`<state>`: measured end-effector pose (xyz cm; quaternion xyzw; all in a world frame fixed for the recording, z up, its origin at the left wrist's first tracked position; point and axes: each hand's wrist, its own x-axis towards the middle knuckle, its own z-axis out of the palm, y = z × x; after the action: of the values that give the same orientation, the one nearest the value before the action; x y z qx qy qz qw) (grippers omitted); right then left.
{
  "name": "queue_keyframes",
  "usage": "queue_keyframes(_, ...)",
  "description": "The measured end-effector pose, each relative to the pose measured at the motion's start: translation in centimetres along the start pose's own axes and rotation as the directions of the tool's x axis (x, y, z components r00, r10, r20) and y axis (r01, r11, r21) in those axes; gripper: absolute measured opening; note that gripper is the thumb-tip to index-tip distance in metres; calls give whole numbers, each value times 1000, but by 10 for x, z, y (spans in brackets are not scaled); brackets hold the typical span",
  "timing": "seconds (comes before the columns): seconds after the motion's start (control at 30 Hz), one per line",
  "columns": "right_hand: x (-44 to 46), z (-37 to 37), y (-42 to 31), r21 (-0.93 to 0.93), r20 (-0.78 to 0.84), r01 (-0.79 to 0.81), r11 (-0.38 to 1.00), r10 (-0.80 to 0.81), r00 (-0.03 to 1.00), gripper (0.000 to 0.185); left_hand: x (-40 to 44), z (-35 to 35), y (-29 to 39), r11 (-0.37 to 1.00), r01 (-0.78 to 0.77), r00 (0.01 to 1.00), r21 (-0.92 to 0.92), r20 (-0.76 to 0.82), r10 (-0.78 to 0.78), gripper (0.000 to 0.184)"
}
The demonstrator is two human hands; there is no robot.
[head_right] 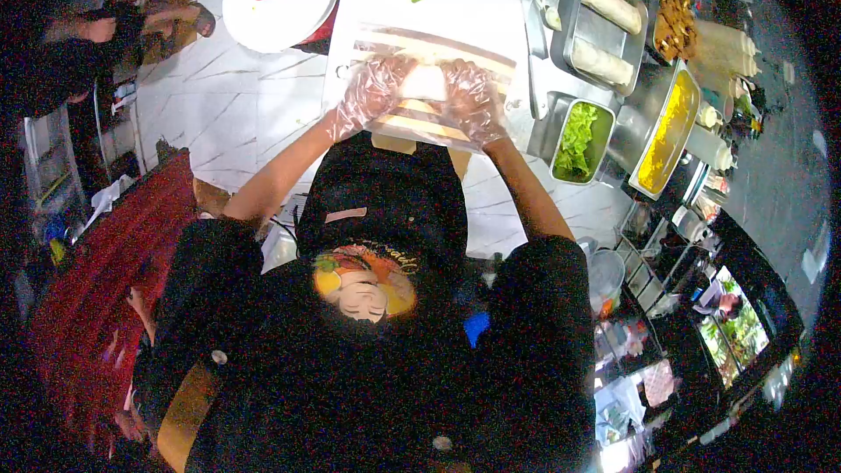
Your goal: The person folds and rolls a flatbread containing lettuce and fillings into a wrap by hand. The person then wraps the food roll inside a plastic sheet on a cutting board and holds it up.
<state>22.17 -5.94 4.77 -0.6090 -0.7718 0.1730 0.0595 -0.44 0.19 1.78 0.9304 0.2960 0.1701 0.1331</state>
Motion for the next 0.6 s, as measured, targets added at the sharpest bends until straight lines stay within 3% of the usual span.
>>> queue_keyframes(0.07, -2, -1, -4, -26, -74, -28, 999, 26, 997, 75, 2, 0, -8, 997, -74, 996, 24, 58, 72, 64)
queue_keyframes(0.13, -8, -10, -19, -155, -183, -76, 985, 47, 982, 78, 10, -8, -17, 985, -35, 990, -167, 131, 58, 60)
queue_keyframes(0.27, -13, 11, -11, -127, 13, -133, 983, 136, 991, 81, 17, -23, -23, 933, -50, 987, -357, 124, 100, 63)
queue_keyframes(0.33, -6, 18, -7, -166, 110, -164, 972, 184, 977, 82, 16, -29, -13, 973, -14, 989, -228, 141, 47, 66)
queue_keyframes(0.37, -7, 23, -2, -178, 32, -127, 976, 134, 990, 82, 17, -31, -8, 986, 2, 989, -165, 145, 22, 68)
queue_keyframes(0.43, -11, 29, 3, -212, -116, -47, 976, 23, 993, 81, 16, -22, -10, 976, 32, 987, -215, 161, 3, 70)
queue_keyframes(0.53, -3, -6, -1, 1, 71, -105, 994, 105, 992, 83, 21, -20, -20, 957, 11, 984, -289, 172, 41, 70)
queue_keyframes(0.6, -1, -13, -12, -66, 46, -104, 992, 107, 993, 79, 28, -19, -33, 926, -2, 975, -377, 204, 85, 69)
